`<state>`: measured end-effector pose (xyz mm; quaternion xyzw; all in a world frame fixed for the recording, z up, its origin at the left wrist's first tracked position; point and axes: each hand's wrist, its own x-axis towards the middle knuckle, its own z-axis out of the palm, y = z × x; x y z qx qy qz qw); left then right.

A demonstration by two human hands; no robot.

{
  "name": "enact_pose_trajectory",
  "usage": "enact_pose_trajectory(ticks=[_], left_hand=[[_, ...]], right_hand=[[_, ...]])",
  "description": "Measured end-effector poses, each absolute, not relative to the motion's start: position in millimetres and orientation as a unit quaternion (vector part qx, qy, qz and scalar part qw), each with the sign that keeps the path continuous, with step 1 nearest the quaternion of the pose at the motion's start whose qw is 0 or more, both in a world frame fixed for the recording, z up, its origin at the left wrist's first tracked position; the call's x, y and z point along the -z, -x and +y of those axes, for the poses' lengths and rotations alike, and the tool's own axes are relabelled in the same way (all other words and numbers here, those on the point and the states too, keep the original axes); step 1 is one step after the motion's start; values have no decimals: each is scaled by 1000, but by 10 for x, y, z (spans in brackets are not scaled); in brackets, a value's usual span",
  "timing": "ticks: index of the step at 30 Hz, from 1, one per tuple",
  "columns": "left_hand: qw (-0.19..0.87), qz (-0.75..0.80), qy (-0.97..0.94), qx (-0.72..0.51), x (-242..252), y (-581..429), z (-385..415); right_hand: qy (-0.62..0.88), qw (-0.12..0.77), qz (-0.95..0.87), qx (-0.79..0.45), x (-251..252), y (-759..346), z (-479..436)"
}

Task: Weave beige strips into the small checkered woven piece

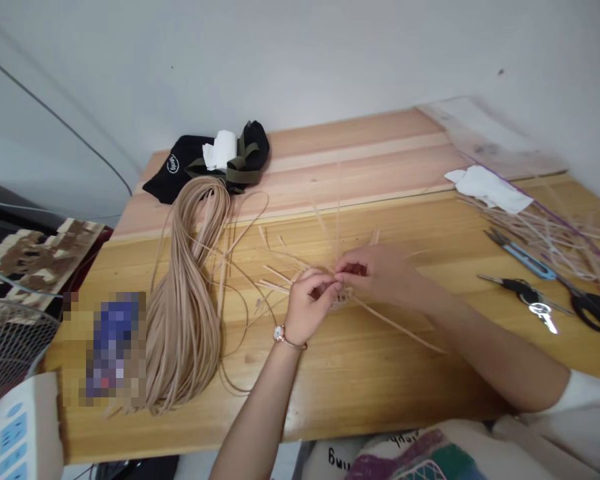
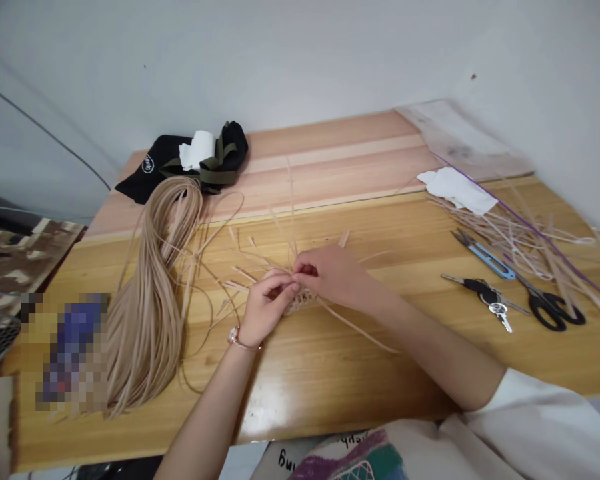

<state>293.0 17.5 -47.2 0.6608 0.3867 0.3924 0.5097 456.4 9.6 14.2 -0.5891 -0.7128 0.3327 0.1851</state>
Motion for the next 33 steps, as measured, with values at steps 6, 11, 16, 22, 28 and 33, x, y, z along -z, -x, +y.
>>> enact_pose_trajectory(ticks=[6,11,16,22,28,33], left_hand=[[548,424,-608,-386,469,-2939,161],[577,454,-571,-368,434,-2944,157],[590,452,-562,-364,427,-2941,165],[586,438,-579,-360,420,-2924,174],[589,439,-574,-361,418,-2920,178],[586,441,-572,-367,408,-2925,176]], right_hand=[[589,178,-697,-369,-126,-4565,177],[590,190,-688,-377,-117,-4536,215],[592,203,-688,-368,-115,-4487,204],[559,201,-701,-394,-92,-4585,92],[544,189,-710,-405,-30,-4726,15],[579,205,-660,-431,12,-4736,21]])
